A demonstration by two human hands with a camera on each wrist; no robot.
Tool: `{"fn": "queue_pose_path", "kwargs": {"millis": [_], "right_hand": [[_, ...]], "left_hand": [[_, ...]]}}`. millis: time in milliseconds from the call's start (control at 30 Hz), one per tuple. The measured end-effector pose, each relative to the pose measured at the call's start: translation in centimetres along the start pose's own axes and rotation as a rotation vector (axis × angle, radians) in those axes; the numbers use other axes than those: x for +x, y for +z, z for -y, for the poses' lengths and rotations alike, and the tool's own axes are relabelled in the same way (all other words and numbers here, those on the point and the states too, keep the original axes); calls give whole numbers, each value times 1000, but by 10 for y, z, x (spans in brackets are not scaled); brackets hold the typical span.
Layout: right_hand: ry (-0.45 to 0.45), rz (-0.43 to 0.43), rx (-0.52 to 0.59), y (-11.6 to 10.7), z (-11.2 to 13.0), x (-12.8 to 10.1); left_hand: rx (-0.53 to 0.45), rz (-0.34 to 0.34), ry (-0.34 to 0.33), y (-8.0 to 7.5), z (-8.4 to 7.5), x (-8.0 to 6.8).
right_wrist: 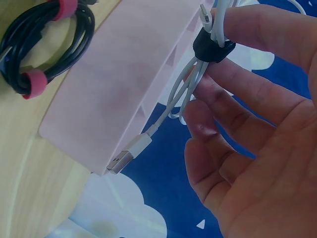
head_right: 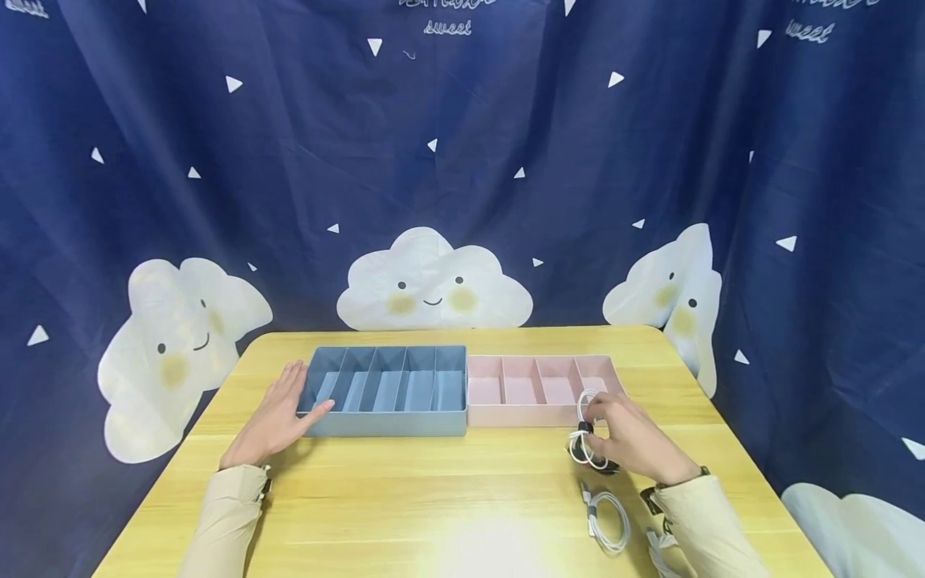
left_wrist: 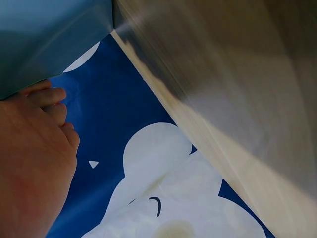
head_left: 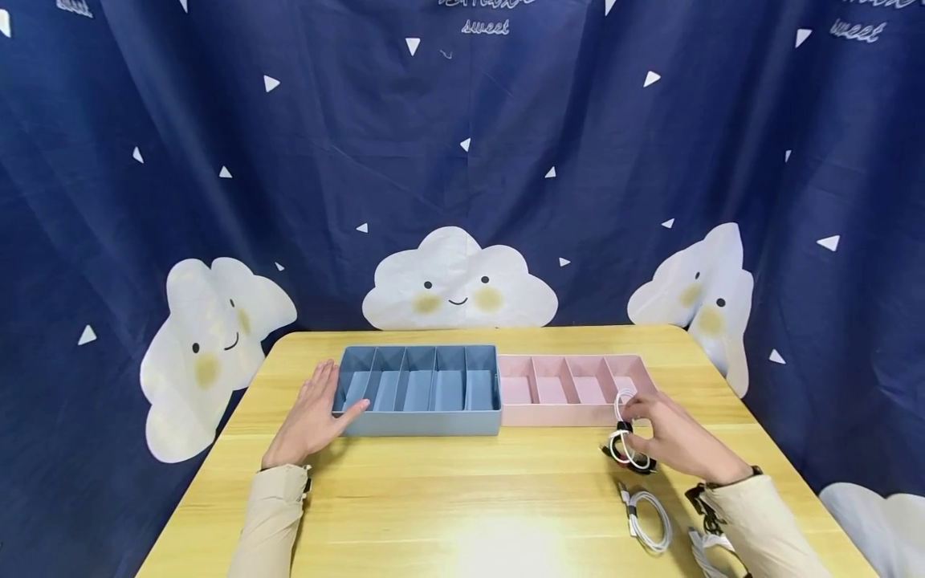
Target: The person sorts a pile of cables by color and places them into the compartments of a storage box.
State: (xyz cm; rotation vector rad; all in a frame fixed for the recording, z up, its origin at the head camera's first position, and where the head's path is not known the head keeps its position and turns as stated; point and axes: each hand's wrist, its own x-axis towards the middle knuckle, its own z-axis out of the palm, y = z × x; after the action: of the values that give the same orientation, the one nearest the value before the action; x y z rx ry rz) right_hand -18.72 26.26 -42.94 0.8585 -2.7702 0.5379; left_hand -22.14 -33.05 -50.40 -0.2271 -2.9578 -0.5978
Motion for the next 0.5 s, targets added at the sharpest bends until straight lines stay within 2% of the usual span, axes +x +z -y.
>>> {"fn": "queue_pose_path", "kwargs": {"millis": [267, 500], "right_hand": [[-70, -21, -14, -3, 3, 10], [-65, 3, -22, -5, 6, 14]], "left_hand": [[-6, -2, -3, -1, 0, 0], [-5, -2, -3, -1, -1, 0]]}}
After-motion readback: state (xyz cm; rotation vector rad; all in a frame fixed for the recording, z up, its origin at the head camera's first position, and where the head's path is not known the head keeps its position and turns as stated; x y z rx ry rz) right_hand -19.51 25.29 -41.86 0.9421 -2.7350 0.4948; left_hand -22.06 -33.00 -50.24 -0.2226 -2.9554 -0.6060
